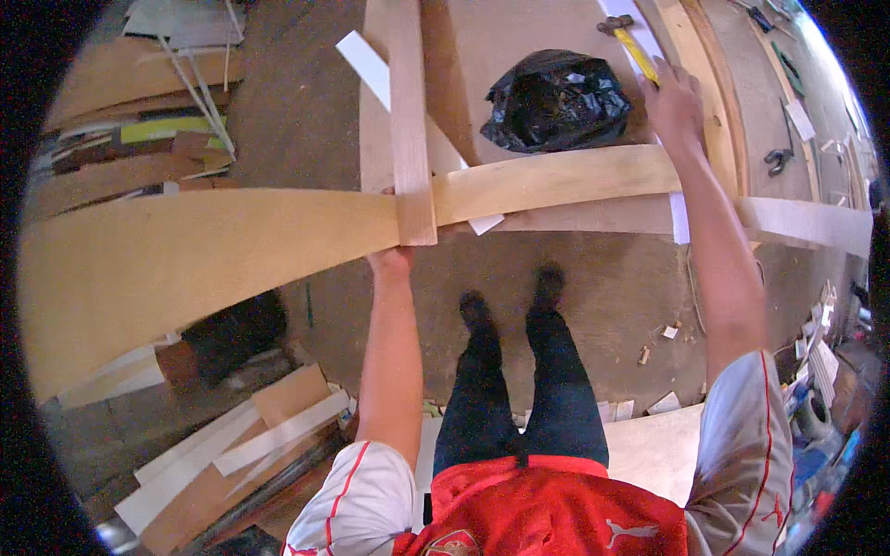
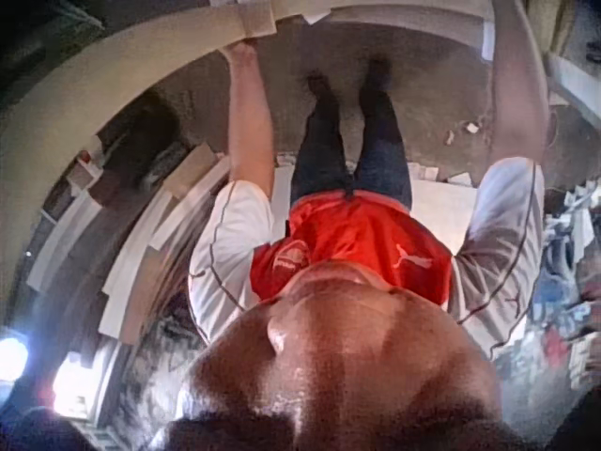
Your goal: The person aligns wooden pieces onto a wooden frame, retrieves nails from a bag, and hammers them into the wood with a hammer before positioning additional wooden pieces.
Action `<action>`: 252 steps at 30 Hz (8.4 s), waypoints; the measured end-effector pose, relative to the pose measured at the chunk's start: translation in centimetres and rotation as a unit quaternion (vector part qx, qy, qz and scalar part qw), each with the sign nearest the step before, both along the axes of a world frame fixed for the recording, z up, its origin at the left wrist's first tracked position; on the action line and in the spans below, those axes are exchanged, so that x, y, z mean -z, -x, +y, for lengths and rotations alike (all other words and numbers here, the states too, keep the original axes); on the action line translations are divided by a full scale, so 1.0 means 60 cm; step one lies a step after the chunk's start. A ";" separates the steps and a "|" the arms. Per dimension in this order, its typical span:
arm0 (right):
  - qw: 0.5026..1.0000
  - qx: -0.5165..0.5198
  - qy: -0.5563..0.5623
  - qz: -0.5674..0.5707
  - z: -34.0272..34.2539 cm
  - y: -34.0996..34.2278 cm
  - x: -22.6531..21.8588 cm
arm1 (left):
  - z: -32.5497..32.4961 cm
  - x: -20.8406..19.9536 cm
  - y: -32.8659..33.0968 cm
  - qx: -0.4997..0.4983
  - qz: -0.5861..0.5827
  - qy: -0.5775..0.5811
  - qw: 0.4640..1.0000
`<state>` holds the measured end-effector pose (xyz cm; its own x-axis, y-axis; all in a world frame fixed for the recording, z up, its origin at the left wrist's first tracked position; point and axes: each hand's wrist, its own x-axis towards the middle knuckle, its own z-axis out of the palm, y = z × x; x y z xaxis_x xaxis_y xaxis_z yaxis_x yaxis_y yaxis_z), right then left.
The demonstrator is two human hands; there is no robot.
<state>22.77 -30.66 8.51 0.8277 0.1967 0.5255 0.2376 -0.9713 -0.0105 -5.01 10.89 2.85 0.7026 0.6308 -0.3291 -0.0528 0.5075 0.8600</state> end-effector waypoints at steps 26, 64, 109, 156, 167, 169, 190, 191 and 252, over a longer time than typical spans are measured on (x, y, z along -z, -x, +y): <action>0.919 -0.340 -0.013 0.201 0.155 0.291 0.013 | 0.009 -0.005 -0.029 -0.081 0.068 0.166 0.980; 0.936 -0.308 0.046 0.163 0.157 0.326 0.015 | -0.002 0.001 -0.039 -0.117 0.037 0.137 0.983; 0.947 -0.262 0.024 0.184 0.091 0.446 0.010 | 0.021 -0.009 -0.042 -0.065 0.066 0.201 0.975; 0.506 0.259 -0.822 -0.020 0.205 0.491 0.079 | 0.116 0.044 -0.051 0.083 0.043 0.126 0.988; 0.493 0.351 -0.796 -0.009 0.194 0.386 0.056 | 0.132 0.054 -0.044 0.154 0.008 0.120 0.981; 0.507 0.328 -0.797 -0.024 0.180 0.374 0.090 | 0.122 0.055 -0.047 0.172 -0.001 0.125 0.977; 0.525 0.452 -0.714 -0.102 0.179 0.351 0.090 | 0.102 -0.004 -0.049 0.212 0.040 0.019 0.976; 0.521 0.437 -0.722 -0.124 0.185 0.348 0.086 | 0.106 0.000 -0.046 0.205 0.012 0.022 0.978; 0.930 -0.298 -0.019 0.214 0.283 0.337 0.013 | 0.099 0.011 -0.074 0.247 -0.189 0.056 0.949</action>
